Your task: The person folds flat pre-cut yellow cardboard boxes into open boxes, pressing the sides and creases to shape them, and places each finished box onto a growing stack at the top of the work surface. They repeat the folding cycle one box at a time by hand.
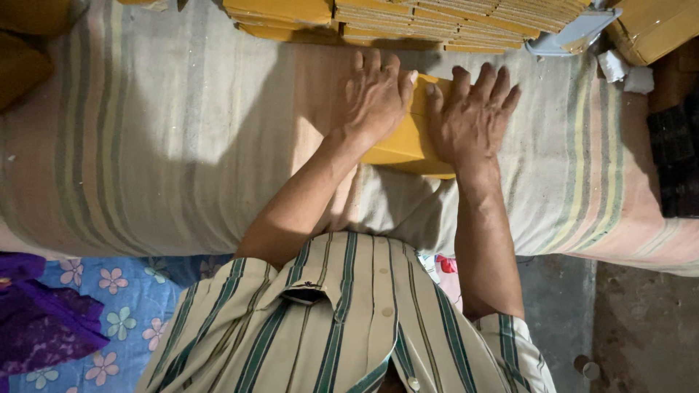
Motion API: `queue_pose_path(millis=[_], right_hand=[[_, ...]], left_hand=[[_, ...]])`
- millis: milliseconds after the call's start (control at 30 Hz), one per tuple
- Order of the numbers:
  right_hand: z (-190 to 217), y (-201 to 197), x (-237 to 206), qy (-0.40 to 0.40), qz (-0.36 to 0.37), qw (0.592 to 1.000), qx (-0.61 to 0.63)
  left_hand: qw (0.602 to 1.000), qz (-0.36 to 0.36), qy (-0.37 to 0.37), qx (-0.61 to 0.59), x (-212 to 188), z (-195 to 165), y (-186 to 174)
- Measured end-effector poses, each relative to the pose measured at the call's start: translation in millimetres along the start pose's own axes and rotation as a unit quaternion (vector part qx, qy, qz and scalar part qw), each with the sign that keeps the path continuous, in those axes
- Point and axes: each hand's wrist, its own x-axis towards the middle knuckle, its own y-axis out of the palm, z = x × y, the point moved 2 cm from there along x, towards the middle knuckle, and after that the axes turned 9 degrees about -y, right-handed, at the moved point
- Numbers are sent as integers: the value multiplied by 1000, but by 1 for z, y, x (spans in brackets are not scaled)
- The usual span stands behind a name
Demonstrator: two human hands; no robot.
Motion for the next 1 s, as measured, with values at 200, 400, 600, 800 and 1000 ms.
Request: queue_pose_path(millis=[200, 400, 600, 800, 1000], right_hand=[[20, 8, 6, -14, 108, 992, 70], [-8, -6, -11, 53, 88, 992, 68], [7, 5, 1, 28, 99, 995, 10], [67, 28, 31, -3, 145, 988, 57], [39, 10, 19, -40, 125, 989, 65]], left_hand=[[999, -9, 21, -34, 3, 5, 0], [999, 20, -41, -23, -2, 24, -12], [961, 117, -120, -220, 6, 37, 5], [991, 13, -82, -106, 10, 46, -1], [991, -37, -55, -119, 3, 42, -12]])
